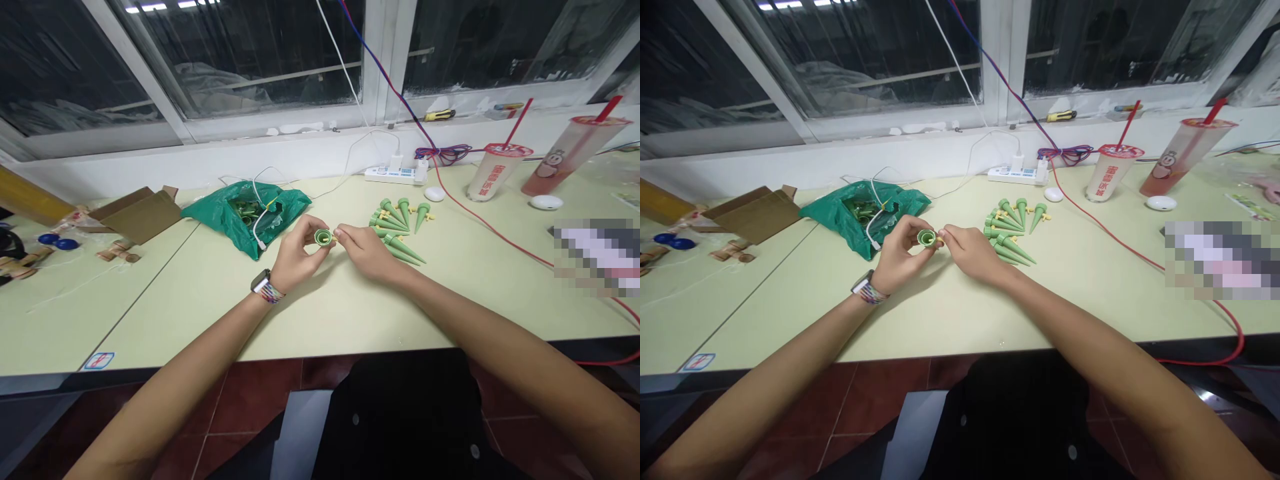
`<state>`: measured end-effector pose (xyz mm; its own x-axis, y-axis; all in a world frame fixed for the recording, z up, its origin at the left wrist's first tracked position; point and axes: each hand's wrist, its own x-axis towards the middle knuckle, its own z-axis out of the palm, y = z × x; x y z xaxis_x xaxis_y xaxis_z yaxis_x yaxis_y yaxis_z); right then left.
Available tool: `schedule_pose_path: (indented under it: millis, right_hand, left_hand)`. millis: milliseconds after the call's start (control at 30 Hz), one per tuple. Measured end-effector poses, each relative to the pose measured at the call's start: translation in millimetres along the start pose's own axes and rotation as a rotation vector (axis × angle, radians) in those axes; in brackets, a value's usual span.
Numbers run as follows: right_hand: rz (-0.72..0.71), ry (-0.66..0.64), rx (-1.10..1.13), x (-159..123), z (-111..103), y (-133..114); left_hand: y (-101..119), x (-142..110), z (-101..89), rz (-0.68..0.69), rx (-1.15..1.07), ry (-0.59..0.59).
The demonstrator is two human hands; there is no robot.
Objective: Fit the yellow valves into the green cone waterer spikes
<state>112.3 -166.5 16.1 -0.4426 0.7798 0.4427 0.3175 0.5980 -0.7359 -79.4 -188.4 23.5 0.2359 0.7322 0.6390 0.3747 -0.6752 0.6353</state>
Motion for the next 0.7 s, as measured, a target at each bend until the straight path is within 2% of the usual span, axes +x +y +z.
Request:
schedule_pose_path:
  millis: [100, 167, 267, 367, 567, 700]
  right_hand:
    - [0.009, 0.064, 0.106, 0, 1, -4]
    - [-0.031, 0.075, 0.049, -3, 0, -6]
    - [-0.170, 0.068, -0.248, -8, -2, -5]
    - [-0.289, 0.112, -0.504, -9, -2, 0]
    - [-0.519, 0.196, -0.769, -2, -5, 4]
    - [-0.527, 0.182, -0.828, 3, -11, 3]
  left_hand:
    - [0, -4, -1.6, 0.235, 0.216, 0.019]
    - [2, -3, -2.6, 0.220, 0.160, 0.032]
    - [6, 2, -3.8, -0.008, -0.107, 0.030]
    - [8, 8, -7.3, -0.226, -0.307, -0.039]
    - [11, 11, -13.0, -0.539, -0.662, -0.190]
    - [13, 13, -10.2, -0.678, -0.791, -0.246]
